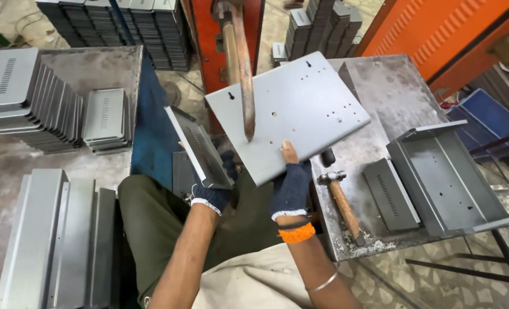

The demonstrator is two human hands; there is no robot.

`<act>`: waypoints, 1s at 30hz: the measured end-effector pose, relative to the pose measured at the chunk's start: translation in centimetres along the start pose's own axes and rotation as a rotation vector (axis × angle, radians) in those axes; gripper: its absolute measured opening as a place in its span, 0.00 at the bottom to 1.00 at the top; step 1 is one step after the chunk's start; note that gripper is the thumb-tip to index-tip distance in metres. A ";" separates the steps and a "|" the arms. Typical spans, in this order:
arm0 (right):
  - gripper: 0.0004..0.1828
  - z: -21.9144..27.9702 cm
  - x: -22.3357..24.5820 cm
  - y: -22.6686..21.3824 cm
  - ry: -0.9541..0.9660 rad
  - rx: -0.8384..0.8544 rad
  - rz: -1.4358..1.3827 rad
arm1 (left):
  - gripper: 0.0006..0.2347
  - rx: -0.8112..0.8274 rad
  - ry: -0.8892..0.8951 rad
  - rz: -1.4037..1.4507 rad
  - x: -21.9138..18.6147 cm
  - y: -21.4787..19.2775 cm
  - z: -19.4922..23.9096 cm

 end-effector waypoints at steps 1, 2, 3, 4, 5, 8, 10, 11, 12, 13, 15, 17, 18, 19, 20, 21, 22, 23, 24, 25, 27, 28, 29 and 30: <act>0.27 0.4 0.2 0.1 0.004 0.003 0.008 | 0.20 -0.006 0.004 0.006 -0.3 0.3 -0.1; 0.27 0.7 0.2 0.4 0.014 0.031 0.040 | 0.19 -0.034 0.025 -0.015 -0.7 0.3 -0.1; 0.27 1.1 0.2 0.7 0.026 0.062 0.076 | 0.19 -0.064 0.050 -0.033 -1.2 0.2 -0.1; 0.27 0.7 -0.1 -0.3 0.031 0.068 0.088 | 0.19 -0.073 0.057 -0.024 -0.6 -0.2 1.2; 0.29 0.2 -0.6 -0.6 0.051 0.085 0.068 | 0.19 -0.102 0.088 -0.048 -0.9 -0.7 2.3; 0.28 1.6 -0.1 0.1 0.043 0.196 0.089 | 0.18 -0.163 0.160 -0.095 -1.7 -0.4 3.5; 0.25 1.8 1.1 0.3 0.009 0.279 0.126 | 0.18 -0.189 0.190 -0.117 -2.2 0.2 3.6; 0.23 1.8 1.2 1.4 -0.033 0.488 0.377 | 0.18 -0.216 0.206 -0.139 -2.2 0.1 4.1; 0.24 2.1 0.9 2.2 -0.077 0.695 0.629 | 0.18 -0.243 0.222 -0.160 -2.2 0.0 4.5; 0.24 2.2 -0.1 2.5 -0.076 0.695 0.630 | 0.18 -0.244 0.222 -0.160 -2.3 0.4 4.5; 0.16 0.6 -0.7 -0.3 0.032 0.307 -0.080 | 0.05 -0.611 0.059 0.229 0.1 -2.3 5.9; 0.18 0.2 -1.1 -0.8 0.032 0.271 -0.036 | 0.12 -0.526 -0.020 0.232 2.8 -4.5 5.1; 0.21 0.0 -1.3 -1.2 0.032 0.236 0.009 | 0.23 -0.440 -0.098 0.235 4.4 -5.1 4.6; 0.21 -0.8 -1.7 -2.0 0.032 0.238 0.010 | 0.23 -0.440 -0.096 0.237 4.3 -3.5 5.0; 0.24 -0.8 -0.9 -0.8 -0.172 0.430 0.312 | 0.24 -0.586 -0.063 0.095 3.5 -3.3 6.1; 0.28 -0.2 -0.8 0.5 -0.382 0.619 0.613 | 0.26 -0.730 -0.025 -0.050 2.4 -3.0 7.4; 0.28 -0.5 -0.5 0.3 -0.382 0.623 0.613 | 0.26 -0.731 -0.021 -0.048 2.5 -2.9 7.1; 0.27 -0.7 -0.8 0.2 -0.332 0.676 0.643 | 0.26 -0.759 -0.005 -0.092 2.4 -3.0 7.1; 0.26 -0.8 -1.2 0.1 -0.283 0.729 0.673 | 0.26 -0.787 0.010 -0.136 2.2 -3.0 7.2; 0.26 -1.3 -2.5 -0.2 -0.281 0.731 0.675 | 0.26 -0.788 0.010 -0.133 1.9 -2.3 7.2; 0.28 -3.0 -2.9 -2.2 -0.371 0.533 0.499 | 0.28 -0.819 0.029 -0.180 0.9 -1.1 7.4; 0.28 -3.2 -3.0 -2.1 -0.371 0.534 0.502 | 0.28 -0.820 0.027 -0.178 0.7 -0.9 7.3; 0.22 -4.2 -3.7 -3.2 -0.214 0.433 0.271 | 0.31 -0.781 0.055 -0.201 0.1 -0.4 7.0; 0.16 -5.0 -4.7 -4.3 -0.058 0.327 0.042 | 0.34 -0.743 0.083 -0.224 -0.5 0.1 6.7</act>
Point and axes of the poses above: each hand's wrist, its own z-axis away from the middle knuckle, its own y-axis out of the palm, x = y × z, the point moved 10 cm from there along -z, towards the middle knuckle, and after that the axes turned 2 degrees about z, right-handed, at the moved point
